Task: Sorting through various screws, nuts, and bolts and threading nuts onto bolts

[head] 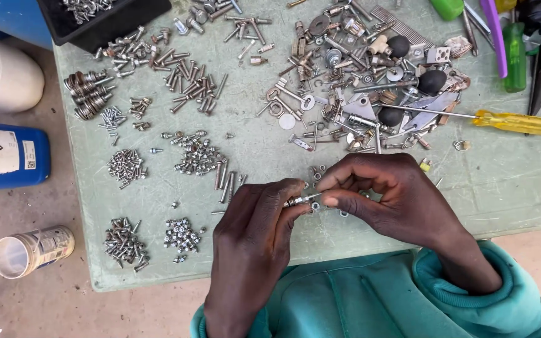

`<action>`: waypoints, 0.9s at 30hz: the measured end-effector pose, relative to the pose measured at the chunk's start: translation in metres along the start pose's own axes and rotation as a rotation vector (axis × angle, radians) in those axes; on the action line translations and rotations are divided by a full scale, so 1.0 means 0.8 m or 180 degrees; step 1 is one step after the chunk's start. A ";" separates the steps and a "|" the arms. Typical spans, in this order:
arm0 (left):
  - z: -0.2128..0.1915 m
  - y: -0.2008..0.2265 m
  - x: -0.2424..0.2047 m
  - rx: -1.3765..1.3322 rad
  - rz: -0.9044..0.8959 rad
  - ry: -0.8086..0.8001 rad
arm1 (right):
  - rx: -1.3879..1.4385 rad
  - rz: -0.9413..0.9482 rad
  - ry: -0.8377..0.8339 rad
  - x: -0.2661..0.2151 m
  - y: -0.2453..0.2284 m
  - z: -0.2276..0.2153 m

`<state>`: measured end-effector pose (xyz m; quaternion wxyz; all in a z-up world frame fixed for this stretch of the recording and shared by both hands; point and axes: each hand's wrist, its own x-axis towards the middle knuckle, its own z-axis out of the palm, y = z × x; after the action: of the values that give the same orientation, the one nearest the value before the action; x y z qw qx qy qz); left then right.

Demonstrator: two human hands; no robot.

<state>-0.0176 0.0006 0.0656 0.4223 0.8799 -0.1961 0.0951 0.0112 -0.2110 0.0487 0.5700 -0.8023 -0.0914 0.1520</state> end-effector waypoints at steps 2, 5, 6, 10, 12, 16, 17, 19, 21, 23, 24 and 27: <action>-0.013 0.008 0.006 0.0052 0.0089 -0.0110 | 0.0301 0.0112 -0.0010 -0.002 0.006 0.004; -0.033 0.021 0.017 0.0191 0.0220 -0.0388 | 0.0967 0.0128 0.0011 -0.003 0.016 0.015; -0.039 0.026 0.021 0.0240 0.0259 -0.0563 | 0.1313 0.0062 0.0056 -0.004 0.020 0.018; -0.049 0.035 0.035 0.0370 0.0348 -0.0824 | 0.1732 -0.0348 0.0104 -0.002 0.012 0.022; -0.049 0.036 0.040 0.0311 0.0371 -0.0830 | 0.1652 -0.0750 0.0285 -0.002 0.015 0.023; -0.039 0.029 0.042 0.0282 0.0313 -0.0803 | 0.1722 -0.0703 0.0332 -0.005 0.013 0.016; -0.037 0.027 0.041 0.0241 0.0286 -0.0704 | 0.1881 -0.0539 0.0262 -0.007 0.015 0.013; -0.030 0.023 0.037 0.0194 0.0258 -0.0609 | 0.2037 -0.0371 0.0197 -0.009 0.018 0.011; -0.023 0.019 0.033 -0.0040 0.0156 -0.0432 | 0.1757 -0.0508 0.0508 -0.009 0.021 0.014; -0.012 0.014 0.027 -0.0109 0.0069 -0.0293 | 0.1687 -0.0522 0.0521 -0.009 0.014 0.011; -0.006 0.012 0.023 -0.0173 -0.0017 -0.0156 | 0.1622 -0.0539 0.0534 -0.008 0.011 0.010; 0.015 0.007 0.018 -0.0448 0.0031 0.0097 | 0.1369 -0.0689 0.0433 -0.008 0.006 0.007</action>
<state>-0.0070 -0.0156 0.0670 0.4856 0.8455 -0.2001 0.0966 0.0033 -0.2100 0.0437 0.7454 -0.6564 -0.1038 0.0516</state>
